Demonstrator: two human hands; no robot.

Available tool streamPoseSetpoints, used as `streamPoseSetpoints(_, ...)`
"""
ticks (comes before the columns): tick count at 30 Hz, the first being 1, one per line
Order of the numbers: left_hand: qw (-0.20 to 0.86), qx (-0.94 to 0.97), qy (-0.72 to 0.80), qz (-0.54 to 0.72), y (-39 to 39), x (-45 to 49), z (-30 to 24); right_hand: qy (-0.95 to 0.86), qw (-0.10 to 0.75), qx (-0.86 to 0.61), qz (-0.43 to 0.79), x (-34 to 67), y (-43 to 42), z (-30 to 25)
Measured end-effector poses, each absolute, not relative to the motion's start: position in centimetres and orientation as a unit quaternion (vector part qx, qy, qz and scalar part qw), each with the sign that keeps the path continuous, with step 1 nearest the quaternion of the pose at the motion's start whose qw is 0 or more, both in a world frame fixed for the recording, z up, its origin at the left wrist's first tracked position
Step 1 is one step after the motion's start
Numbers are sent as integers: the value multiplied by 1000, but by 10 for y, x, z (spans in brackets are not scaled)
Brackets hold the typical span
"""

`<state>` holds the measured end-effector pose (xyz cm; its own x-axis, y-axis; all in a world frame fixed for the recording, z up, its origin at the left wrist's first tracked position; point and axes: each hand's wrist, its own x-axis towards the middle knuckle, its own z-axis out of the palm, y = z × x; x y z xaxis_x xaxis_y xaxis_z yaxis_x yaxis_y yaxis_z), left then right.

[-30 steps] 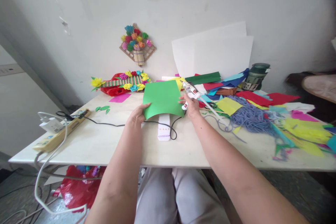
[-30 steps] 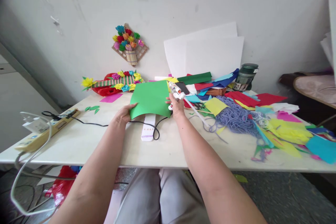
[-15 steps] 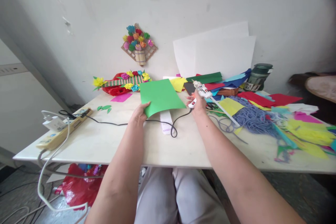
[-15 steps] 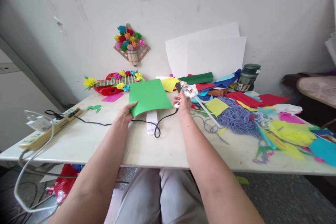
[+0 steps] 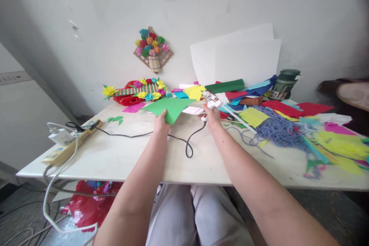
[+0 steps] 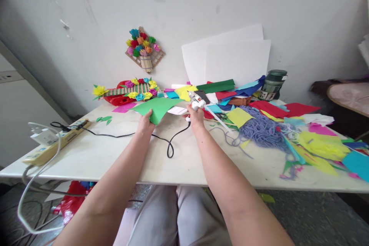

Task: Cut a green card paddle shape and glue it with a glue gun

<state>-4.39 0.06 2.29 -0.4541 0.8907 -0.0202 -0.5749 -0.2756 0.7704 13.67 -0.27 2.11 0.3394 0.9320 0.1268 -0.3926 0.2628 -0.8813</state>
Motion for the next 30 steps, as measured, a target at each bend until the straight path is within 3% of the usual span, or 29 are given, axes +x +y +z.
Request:
streamPoseSetpoints(6,467,148,315,813,2,-26,19,-322,735,-390,451,135,-3,22)
streamPoseSetpoints(16,484,217,266,805,-5,-14,18,-293,762,-407,411,136,-3,28)
streamPoseSetpoints(22,528,170,320,768,-5,-10,16,-265,772,-442,373,147,10,17)
streamPoseSetpoints(26,586,199,340,708,-7,-8,15,-276,733,-536,316,158,19,5)
streamPoseSetpoints(30,637,219,346,653,-9,-6,13,-379,623,-645,227,166,18,-3)
